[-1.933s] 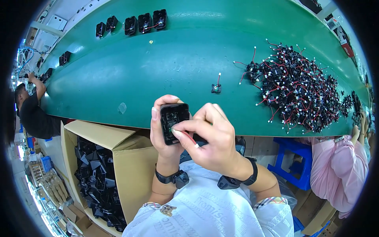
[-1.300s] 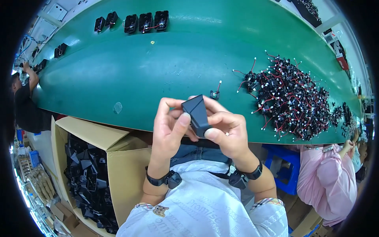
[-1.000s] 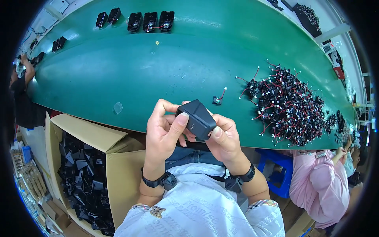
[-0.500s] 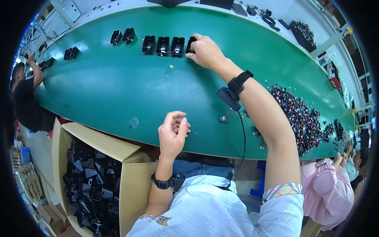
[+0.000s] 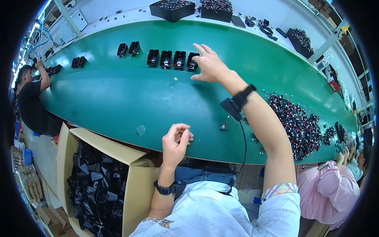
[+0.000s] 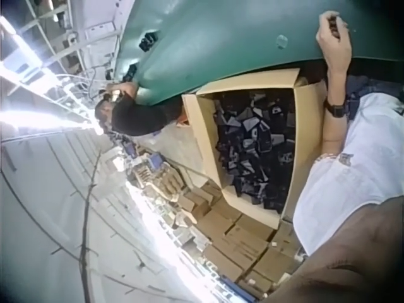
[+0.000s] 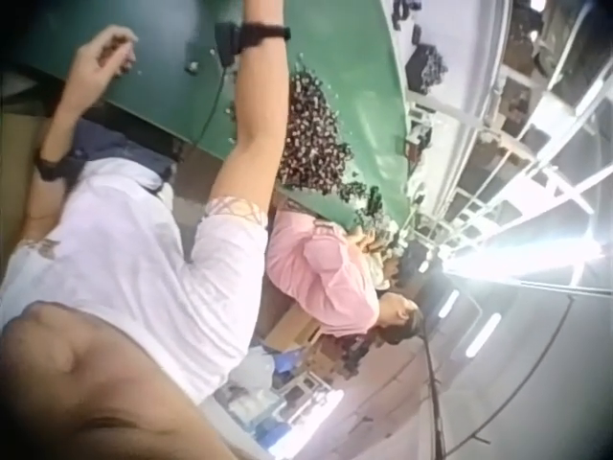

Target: The person picks up a black plastic housing and a small circuit board with wires, inserts the board into the housing by hand, and places the assembled unit onto the green workbench.

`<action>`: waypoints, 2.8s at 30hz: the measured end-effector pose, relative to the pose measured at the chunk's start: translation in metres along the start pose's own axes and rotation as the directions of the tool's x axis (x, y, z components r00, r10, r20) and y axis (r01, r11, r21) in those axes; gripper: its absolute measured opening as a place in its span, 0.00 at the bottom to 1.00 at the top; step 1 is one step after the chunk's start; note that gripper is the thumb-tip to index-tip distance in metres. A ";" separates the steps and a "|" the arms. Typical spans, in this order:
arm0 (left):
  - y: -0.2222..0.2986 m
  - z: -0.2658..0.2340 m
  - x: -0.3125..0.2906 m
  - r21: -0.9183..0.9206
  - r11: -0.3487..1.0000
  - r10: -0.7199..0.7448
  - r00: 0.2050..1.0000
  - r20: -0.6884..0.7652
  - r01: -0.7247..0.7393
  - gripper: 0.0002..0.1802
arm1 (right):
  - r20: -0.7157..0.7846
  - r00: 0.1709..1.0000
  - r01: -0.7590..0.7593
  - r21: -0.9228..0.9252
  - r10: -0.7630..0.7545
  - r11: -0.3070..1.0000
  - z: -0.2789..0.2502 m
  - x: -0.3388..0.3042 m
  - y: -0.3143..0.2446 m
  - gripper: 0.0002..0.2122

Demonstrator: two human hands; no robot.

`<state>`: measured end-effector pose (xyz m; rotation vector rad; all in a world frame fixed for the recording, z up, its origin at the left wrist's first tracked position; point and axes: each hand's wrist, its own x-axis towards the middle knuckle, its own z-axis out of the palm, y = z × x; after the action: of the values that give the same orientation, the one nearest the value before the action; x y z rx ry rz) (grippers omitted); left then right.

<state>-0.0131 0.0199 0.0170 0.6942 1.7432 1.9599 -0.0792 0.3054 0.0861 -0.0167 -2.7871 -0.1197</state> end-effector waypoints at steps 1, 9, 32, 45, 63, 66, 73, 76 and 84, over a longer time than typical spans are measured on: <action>0.007 -0.011 -0.014 0.048 0.999 0.005 1.000 -0.028 -0.003 0.07 | -0.042 0.999 -0.006 0.098 0.011 0.995 -0.018 -0.006 -0.007 0.20; 0.171 -0.161 -0.182 0.379 0.877 -0.147 0.916 -0.373 0.295 0.07 | 0.282 0.778 -0.623 0.456 0.561 0.635 -0.096 -0.179 -0.089 0.18; 0.066 -0.279 -0.081 0.947 0.146 -0.103 0.957 -0.272 0.285 0.26 | 0.091 0.905 -0.350 0.716 0.416 0.604 -0.025 -0.191 -0.120 0.04; 0.155 -0.228 -0.093 0.443 0.854 -0.124 0.934 -0.336 0.273 0.13 | 0.109 0.870 -0.264 0.927 0.481 0.267 -0.058 -0.190 -0.143 0.02; 0.108 0.056 0.040 -0.312 0.919 -0.105 0.910 0.400 0.243 0.21 | -0.415 0.742 -0.013 0.776 0.526 0.631 -0.110 -0.185 -0.130 0.09; 0.083 0.070 0.025 -0.522 0.794 -0.086 0.908 0.410 0.310 0.23 | -0.415 0.755 -0.031 0.751 0.508 0.659 -0.105 -0.199 -0.124 0.08; 0.049 0.066 0.004 -0.676 0.669 -0.041 0.923 0.383 0.310 0.27 | -0.284 0.807 -0.107 0.793 0.518 0.600 -0.104 -0.211 -0.123 0.08; 0.041 0.055 0.001 -0.683 0.649 -0.047 0.914 0.403 0.335 0.27 | -0.304 0.836 -0.063 0.774 0.457 0.630 -0.101 -0.208 -0.122 0.08; 0.037 0.043 -0.005 -0.681 0.621 -0.115 0.905 0.411 0.388 0.24 | -0.259 0.885 -0.065 0.753 0.386 0.655 -0.098 -0.202 -0.125 0.10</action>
<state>0.0184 0.0457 0.0567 0.3911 0.6431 1.9657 0.1410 0.1734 0.0980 -0.1359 -2.1953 0.9592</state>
